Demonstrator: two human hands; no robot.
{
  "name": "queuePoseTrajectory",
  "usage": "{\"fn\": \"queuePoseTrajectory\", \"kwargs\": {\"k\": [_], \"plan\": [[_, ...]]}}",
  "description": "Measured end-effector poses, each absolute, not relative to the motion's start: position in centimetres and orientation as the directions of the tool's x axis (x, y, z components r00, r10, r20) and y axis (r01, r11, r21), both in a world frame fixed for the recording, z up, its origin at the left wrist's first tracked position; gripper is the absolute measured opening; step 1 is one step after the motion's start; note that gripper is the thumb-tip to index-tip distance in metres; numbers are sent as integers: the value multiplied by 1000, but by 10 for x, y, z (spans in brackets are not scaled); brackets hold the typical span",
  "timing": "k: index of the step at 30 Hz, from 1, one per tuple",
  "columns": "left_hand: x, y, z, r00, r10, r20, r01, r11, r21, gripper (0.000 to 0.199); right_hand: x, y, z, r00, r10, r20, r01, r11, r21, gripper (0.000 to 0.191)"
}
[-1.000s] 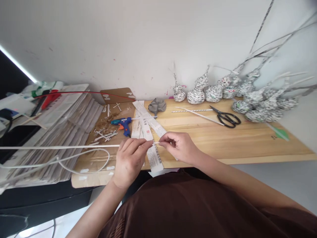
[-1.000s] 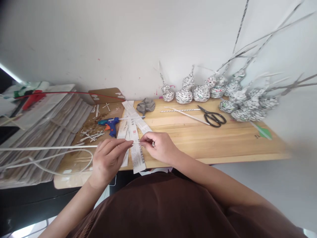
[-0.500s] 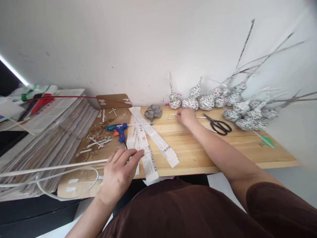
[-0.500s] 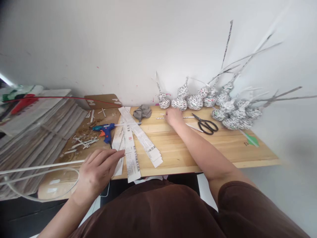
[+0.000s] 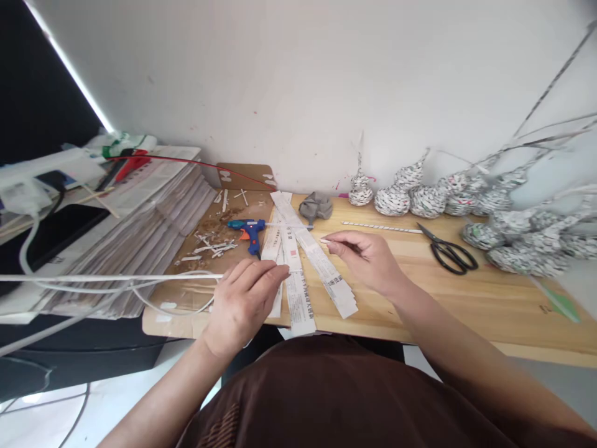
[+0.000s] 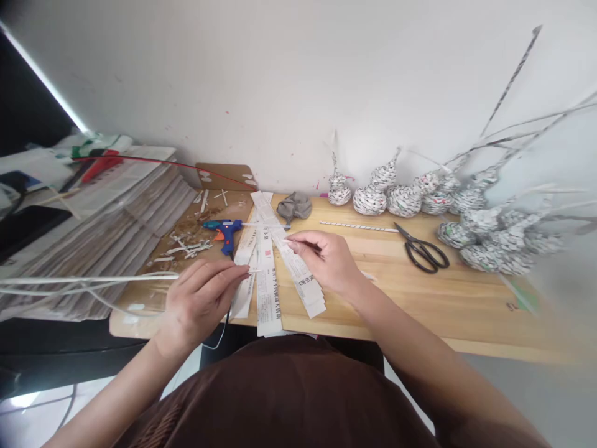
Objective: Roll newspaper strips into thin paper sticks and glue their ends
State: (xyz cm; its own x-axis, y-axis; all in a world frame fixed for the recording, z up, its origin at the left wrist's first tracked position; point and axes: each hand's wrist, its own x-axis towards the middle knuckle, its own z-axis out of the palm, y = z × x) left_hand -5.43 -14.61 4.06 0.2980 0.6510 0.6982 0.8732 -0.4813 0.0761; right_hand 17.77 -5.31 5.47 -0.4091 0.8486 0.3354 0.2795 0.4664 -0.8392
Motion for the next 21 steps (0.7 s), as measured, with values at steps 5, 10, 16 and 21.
{"fn": "queuePoseTrajectory", "kwargs": {"k": [5, 10, 16, 21], "plan": [[-51, -154, 54, 274, 623, 733, 854, -508, 111, 30, 177, -76, 62, -448, 855, 260, 191, 376, -907, 19], [-48, -161, 64, 244, 599, 763, 844, -519, 137, 33, 173, -90, 69, -438, 836, 332, 166, 438, -884, 15], [-48, -165, 66, 240, 589, 772, 834, -532, 147, 35, 169, -100, 77, -481, 828, 290, 141, 399, -906, 14], [-49, -168, 67, 232, 591, 773, 830, -534, 160, 36, 167, -103, 79, -489, 831, 265, 150, 380, -913, 13]]}}
